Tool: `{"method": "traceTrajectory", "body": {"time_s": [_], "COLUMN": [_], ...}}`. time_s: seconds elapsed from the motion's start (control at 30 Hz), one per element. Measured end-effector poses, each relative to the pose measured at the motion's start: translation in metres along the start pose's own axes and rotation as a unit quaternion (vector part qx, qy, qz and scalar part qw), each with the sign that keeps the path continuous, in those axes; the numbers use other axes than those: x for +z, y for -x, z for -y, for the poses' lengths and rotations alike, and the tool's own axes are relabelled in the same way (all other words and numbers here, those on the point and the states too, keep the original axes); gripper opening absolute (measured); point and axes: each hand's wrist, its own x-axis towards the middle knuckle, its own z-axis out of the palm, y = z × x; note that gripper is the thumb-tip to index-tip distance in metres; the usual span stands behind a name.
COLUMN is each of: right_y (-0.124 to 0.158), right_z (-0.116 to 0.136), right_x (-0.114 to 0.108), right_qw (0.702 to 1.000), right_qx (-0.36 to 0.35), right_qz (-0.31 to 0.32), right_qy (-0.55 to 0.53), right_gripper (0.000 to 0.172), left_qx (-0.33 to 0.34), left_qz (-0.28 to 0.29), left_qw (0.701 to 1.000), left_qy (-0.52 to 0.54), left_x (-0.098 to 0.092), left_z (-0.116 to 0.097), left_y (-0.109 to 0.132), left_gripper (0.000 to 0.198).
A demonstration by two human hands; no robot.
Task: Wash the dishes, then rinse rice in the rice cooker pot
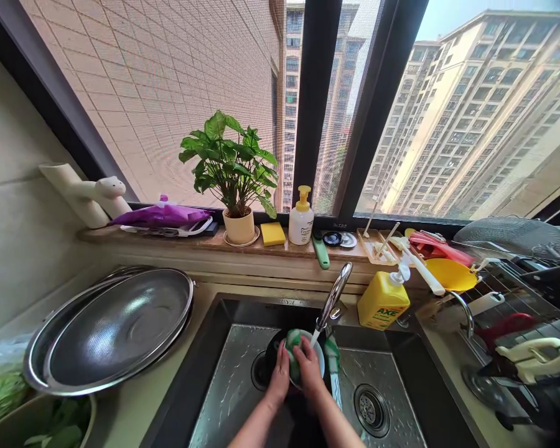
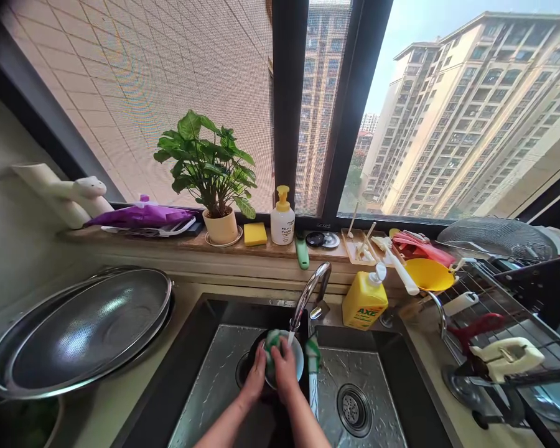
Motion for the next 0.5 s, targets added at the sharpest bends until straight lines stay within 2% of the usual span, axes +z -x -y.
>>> {"method": "traceTrajectory", "body": {"time_s": [0.1,0.17,0.23,0.3,0.37,0.4,0.43,0.5], "right_y": [0.004,0.007,0.011,0.015,0.018,0.018,0.018,0.014], "right_z": [0.027,0.043,0.055,0.059,0.057,0.054,0.05,0.041], "right_x": [-0.007,-0.014,-0.02,-0.027,-0.036,-0.041,-0.047,-0.057], "right_qw": [0.987,0.975,0.953,0.905,0.845,0.827,0.823,0.855], "right_qx": [0.043,0.047,0.016,-0.043,-0.093,-0.107,-0.112,-0.109], "right_qz": [0.15,0.217,0.268,0.288,0.259,0.224,0.179,0.076], "right_qy": [-0.025,0.019,0.14,0.31,0.457,0.504,0.527,0.502], "right_gripper": [0.025,0.018,0.013,0.012,0.016,0.019,0.022,0.024], "left_qx": [-0.003,0.013,0.032,0.056,0.086,0.102,0.116,0.128], "left_qz": [0.033,0.052,0.052,0.05,0.055,0.05,0.034,-0.016], "left_qw": [0.998,0.996,0.997,0.997,0.994,0.992,0.99,0.989], "left_qy": [0.06,0.068,0.048,0.013,-0.033,-0.053,-0.066,-0.066], "left_x": [-0.007,-0.011,-0.014,-0.018,-0.023,-0.026,-0.03,-0.037], "left_z": [-0.007,-0.013,-0.018,-0.023,-0.029,-0.032,-0.036,-0.043], "left_y": [0.001,0.003,0.004,0.003,-0.001,-0.003,-0.006,-0.009], "left_gripper": [0.07,0.071,0.071,0.069,0.063,0.06,0.057,0.055]}}
